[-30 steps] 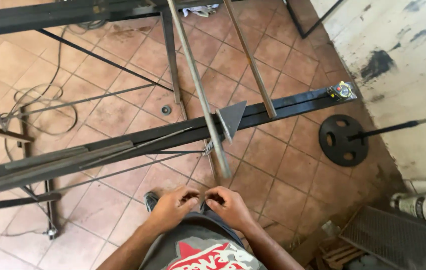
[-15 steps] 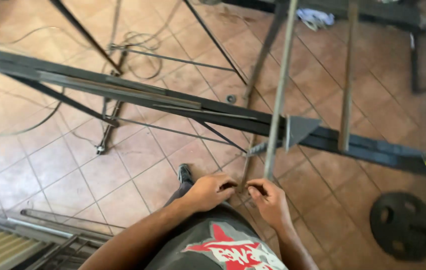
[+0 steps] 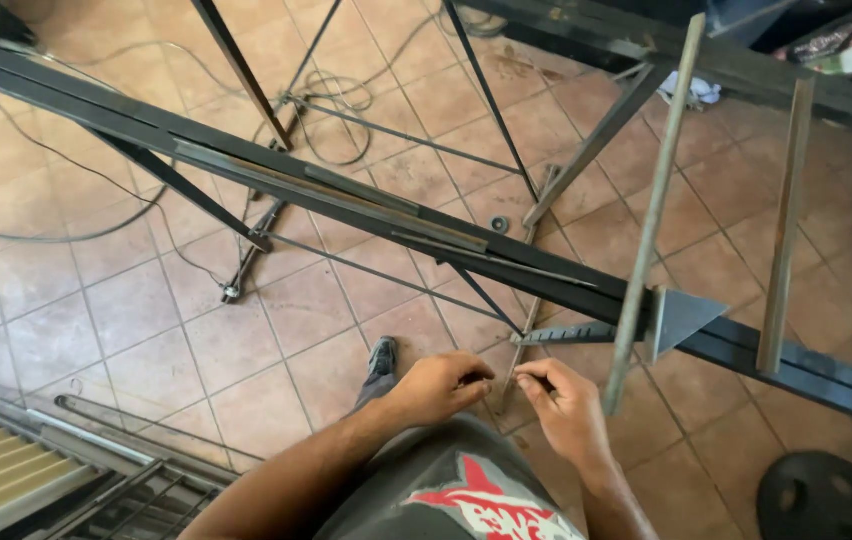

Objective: Measuring, marking, and grinding metal bars for a frame

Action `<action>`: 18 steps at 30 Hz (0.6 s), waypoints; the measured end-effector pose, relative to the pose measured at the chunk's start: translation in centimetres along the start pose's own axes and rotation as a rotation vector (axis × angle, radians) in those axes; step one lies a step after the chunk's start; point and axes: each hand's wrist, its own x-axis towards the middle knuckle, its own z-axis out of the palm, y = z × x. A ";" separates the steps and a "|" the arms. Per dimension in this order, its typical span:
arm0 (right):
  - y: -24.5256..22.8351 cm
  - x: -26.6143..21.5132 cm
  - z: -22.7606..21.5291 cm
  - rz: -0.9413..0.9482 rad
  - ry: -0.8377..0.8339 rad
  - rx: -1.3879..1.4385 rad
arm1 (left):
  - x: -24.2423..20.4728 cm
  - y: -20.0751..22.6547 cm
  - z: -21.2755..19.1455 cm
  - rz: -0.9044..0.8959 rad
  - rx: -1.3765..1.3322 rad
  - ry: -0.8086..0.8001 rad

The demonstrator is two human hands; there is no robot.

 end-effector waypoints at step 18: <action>3.7 14.4 7.1 -0.235 0.451 -0.925 | 10.5 -15.4 -23.2 0.389 0.582 0.363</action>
